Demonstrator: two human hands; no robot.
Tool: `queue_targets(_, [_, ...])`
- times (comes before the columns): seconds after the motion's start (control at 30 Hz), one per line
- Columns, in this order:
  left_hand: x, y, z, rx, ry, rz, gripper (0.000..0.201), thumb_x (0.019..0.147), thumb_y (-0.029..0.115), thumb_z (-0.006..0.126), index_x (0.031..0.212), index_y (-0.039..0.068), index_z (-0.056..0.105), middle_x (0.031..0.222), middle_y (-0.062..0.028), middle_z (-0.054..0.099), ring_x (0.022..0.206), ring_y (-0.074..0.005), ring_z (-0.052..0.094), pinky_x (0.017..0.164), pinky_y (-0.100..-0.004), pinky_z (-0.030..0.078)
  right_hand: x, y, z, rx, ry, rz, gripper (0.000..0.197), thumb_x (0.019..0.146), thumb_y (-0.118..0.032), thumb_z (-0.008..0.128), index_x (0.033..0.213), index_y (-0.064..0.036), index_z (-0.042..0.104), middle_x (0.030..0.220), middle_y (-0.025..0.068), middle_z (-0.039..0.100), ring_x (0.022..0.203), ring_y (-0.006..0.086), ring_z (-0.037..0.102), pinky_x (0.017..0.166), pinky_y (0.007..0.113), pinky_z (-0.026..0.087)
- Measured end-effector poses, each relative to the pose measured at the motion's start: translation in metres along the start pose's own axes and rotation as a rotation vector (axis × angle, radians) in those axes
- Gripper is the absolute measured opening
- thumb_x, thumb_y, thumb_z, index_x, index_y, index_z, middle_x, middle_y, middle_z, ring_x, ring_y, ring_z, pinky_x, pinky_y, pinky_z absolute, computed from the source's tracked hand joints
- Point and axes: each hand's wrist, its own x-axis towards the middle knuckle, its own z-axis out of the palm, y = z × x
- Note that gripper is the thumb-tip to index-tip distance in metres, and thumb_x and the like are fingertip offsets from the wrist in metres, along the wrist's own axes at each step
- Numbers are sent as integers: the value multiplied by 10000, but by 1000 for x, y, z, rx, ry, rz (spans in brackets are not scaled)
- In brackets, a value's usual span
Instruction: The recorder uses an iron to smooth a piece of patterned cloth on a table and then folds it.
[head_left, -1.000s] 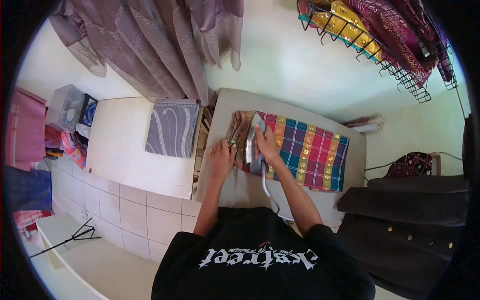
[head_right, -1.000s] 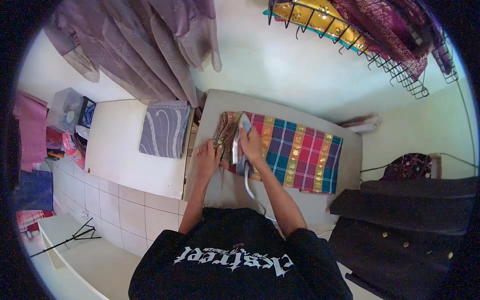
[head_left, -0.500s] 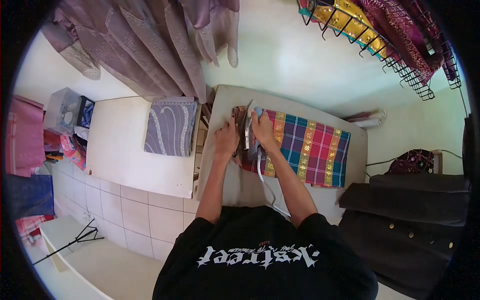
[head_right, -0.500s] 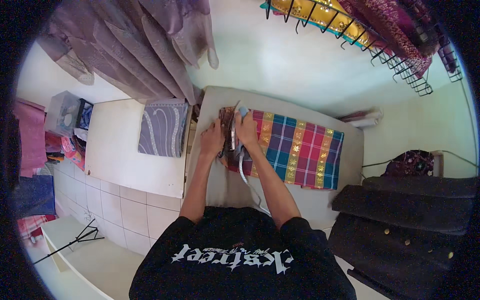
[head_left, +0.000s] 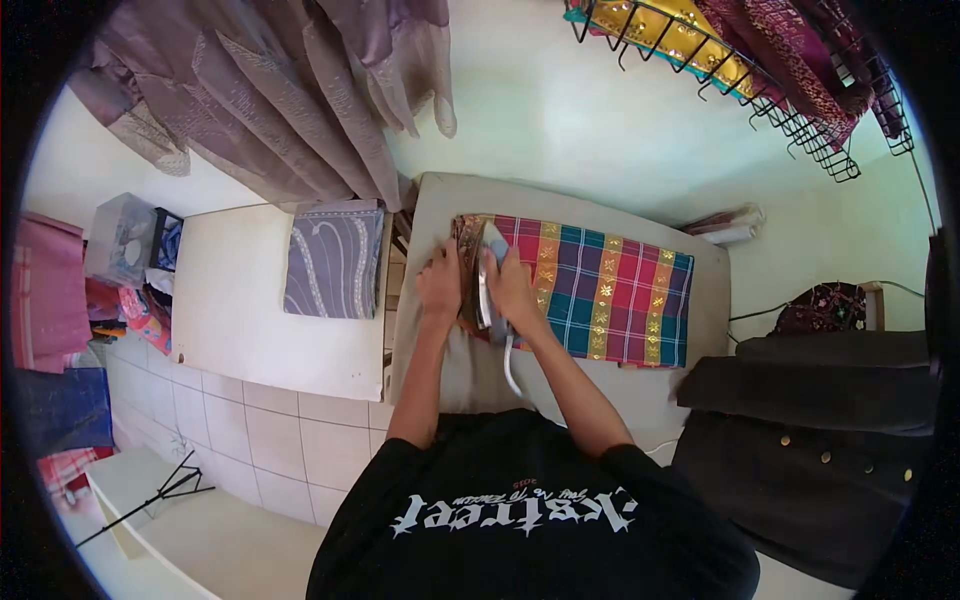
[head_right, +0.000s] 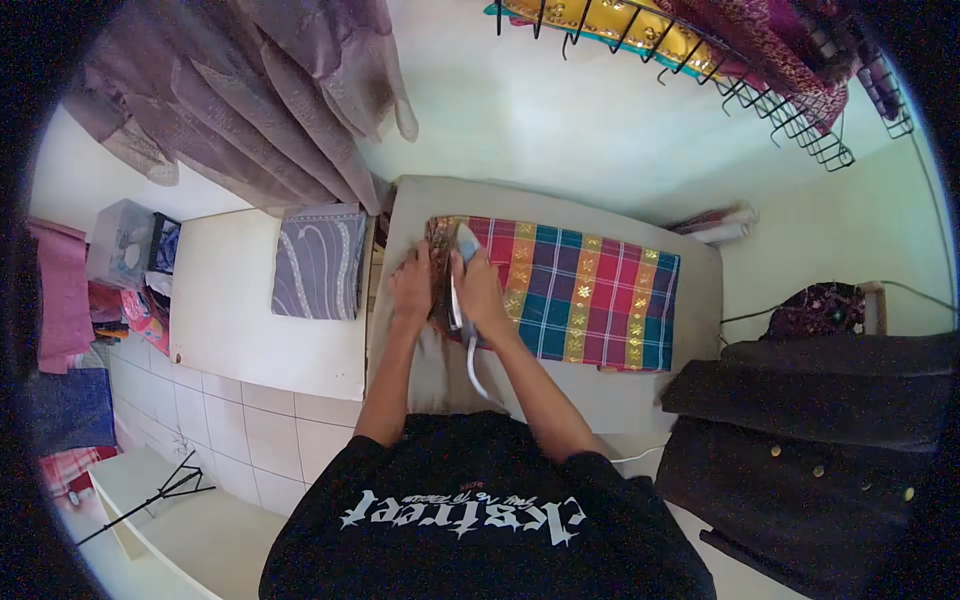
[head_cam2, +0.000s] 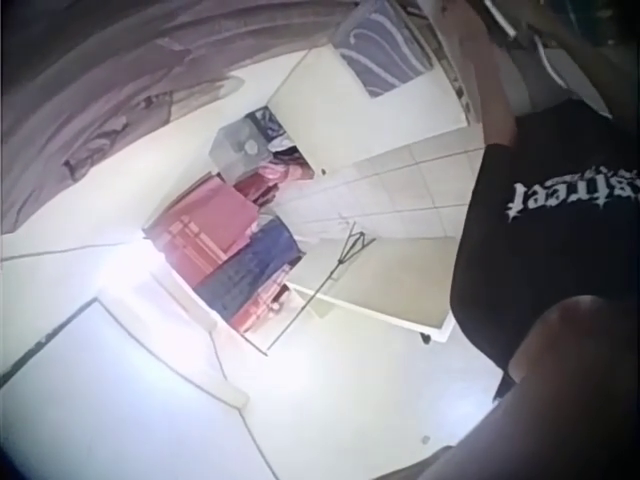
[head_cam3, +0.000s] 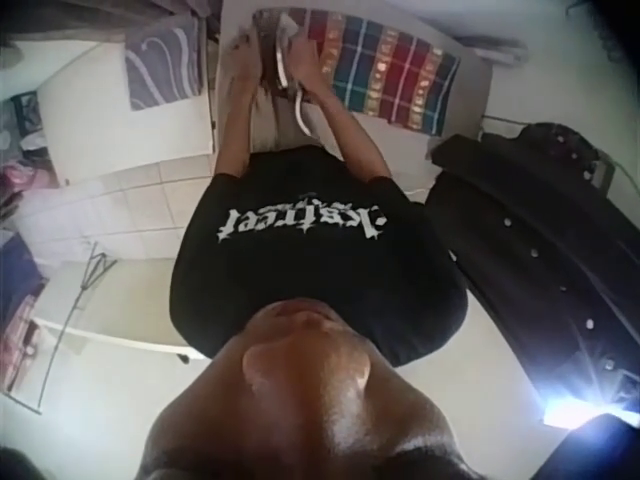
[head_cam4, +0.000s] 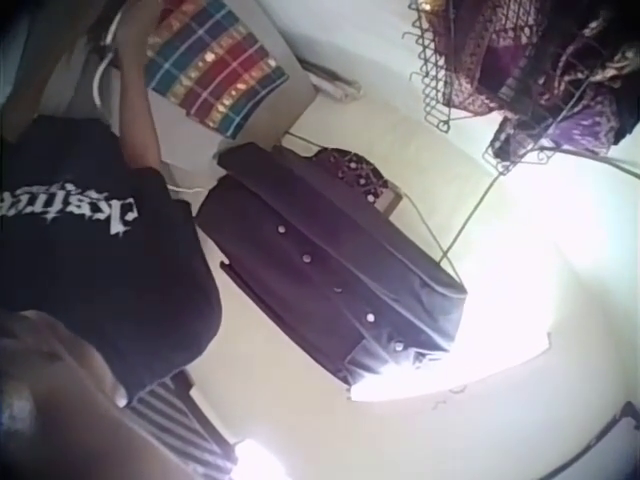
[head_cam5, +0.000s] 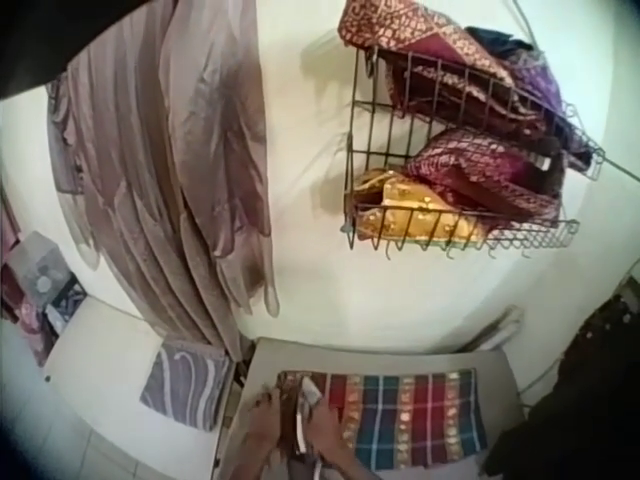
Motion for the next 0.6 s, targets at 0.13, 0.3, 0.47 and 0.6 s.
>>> queue_targets(0.13, [-4,-3,-3,23,-9,5,239,983,340,497,1141,160,482,1008,-103,621,808,-345,671,669,-501,517,-18,-20,-35,-161,-91,74,505,982,-400,506,1056,100,507,783,376,614,792,524,639,713,568,509])
queue_targets(0.3, [-2,14,-8,13,-2,32,240,990,336,488,1150,157,487,1014,-109,622,824,-347,669,682,-497,516,55,12,-27,-71,70,117,474,974,-374,528,1047,94,530,857,369,620,804,530,624,685,565,495])
queue_targets(0.47, [-4,2,-8,-16,21,2,240,995,336,482,1150,154,504,1003,-117,629,831,-340,665,667,-496,513,-9,22,-27,-141,14,-7,445,968,-363,545,1077,67,506,794,369,613,758,547,613,650,573,496])
queue_targets(0.6, [-3,5,-11,-8,31,32,246,995,332,482,1156,147,509,998,-119,635,835,-332,667,660,-490,513,18,43,-67,-164,-23,159,467,969,-380,540,1087,71,498,762,375,609,743,545,617,617,592,499])
